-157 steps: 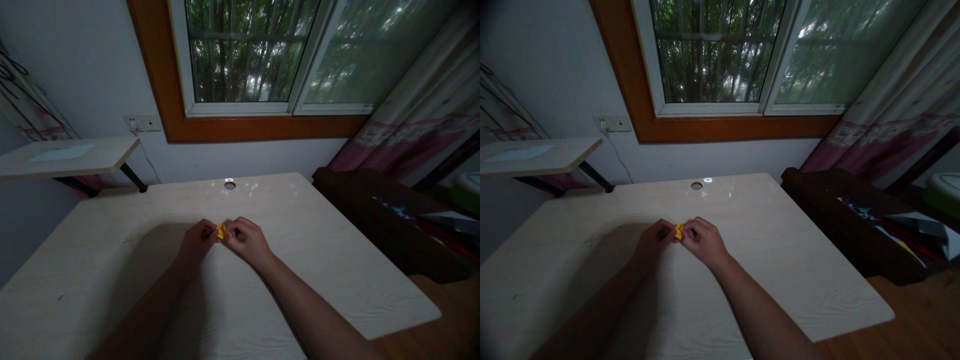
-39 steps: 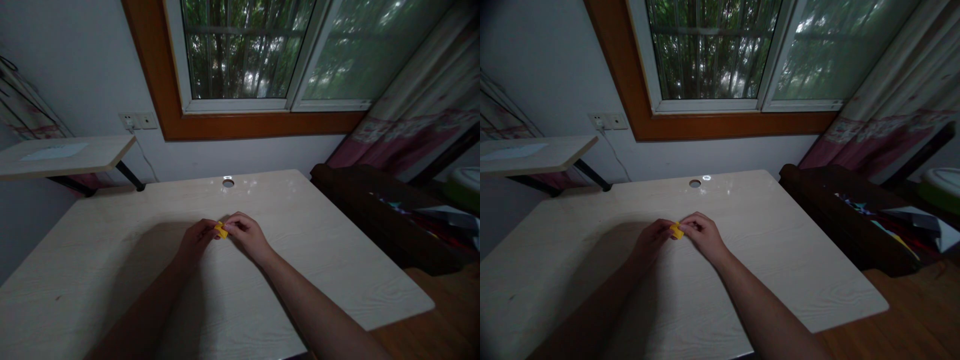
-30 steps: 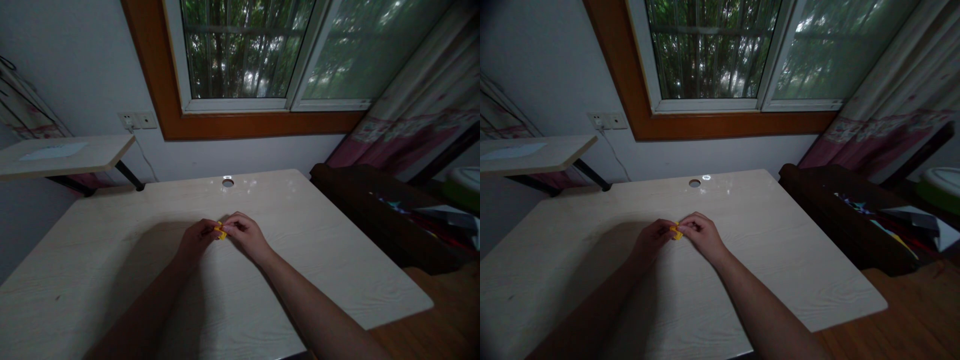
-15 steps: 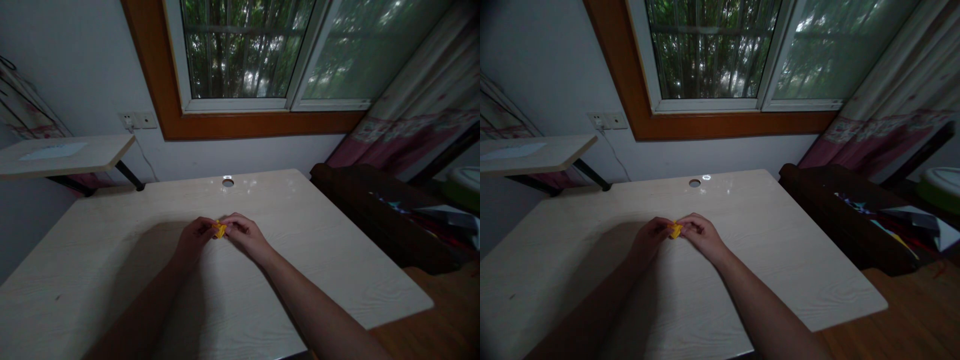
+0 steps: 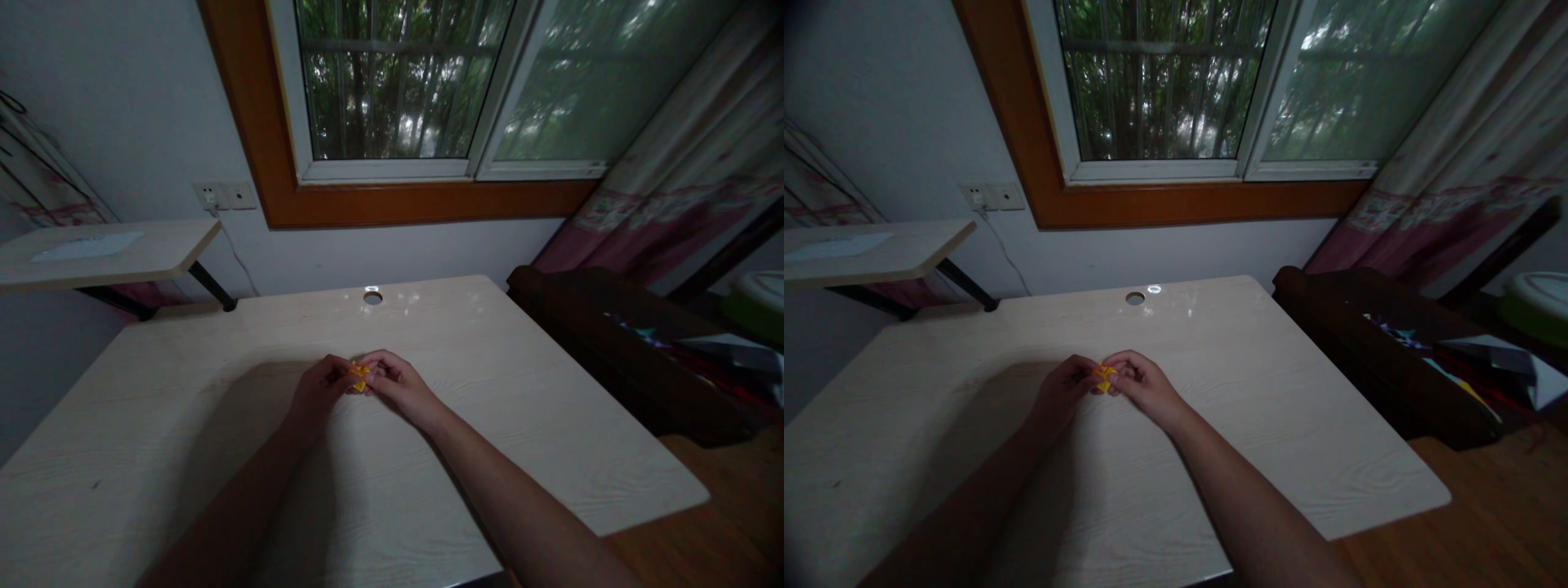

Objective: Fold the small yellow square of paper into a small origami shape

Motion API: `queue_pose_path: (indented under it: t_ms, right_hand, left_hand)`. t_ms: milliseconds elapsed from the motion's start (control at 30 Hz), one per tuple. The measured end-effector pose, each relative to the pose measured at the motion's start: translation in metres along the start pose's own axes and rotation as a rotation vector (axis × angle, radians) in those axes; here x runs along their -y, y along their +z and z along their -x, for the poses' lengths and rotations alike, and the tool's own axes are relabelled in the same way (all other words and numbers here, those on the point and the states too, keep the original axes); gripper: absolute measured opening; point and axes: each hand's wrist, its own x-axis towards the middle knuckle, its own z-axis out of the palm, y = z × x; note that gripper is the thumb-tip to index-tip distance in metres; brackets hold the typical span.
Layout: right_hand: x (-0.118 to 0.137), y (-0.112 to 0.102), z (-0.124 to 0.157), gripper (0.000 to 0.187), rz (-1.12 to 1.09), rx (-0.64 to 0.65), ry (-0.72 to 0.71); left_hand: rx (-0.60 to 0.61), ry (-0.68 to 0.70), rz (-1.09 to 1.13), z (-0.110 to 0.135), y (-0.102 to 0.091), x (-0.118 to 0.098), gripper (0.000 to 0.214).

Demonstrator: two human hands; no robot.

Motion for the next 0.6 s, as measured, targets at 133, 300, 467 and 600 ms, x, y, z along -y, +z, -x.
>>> queue_pose_path:
  t_ms: [133,300,467,600]
  right_hand:
    - [-0.003,0.000,-0.001,0.035,-0.015,0.012,-0.009]
    - [-0.006,0.001,-0.003,0.037,-0.023,0.012,-0.023]
    - [-0.010,0.004,-0.005,0.039,-0.050,-0.059,-0.024]
    - [-0.011,0.004,-0.005,0.036,-0.013,-0.078,-0.015]
  left_hand:
    - [0.029,-0.007,-0.023,0.002,0.003,-0.003,0.023]
    - [0.038,0.014,-0.137,0.005,0.003,-0.007,0.022]
    - [-0.036,0.072,-0.275,0.002,0.002,-0.006,0.019]
    - [-0.063,0.071,-0.320,0.001,0.002,-0.006,0.018]
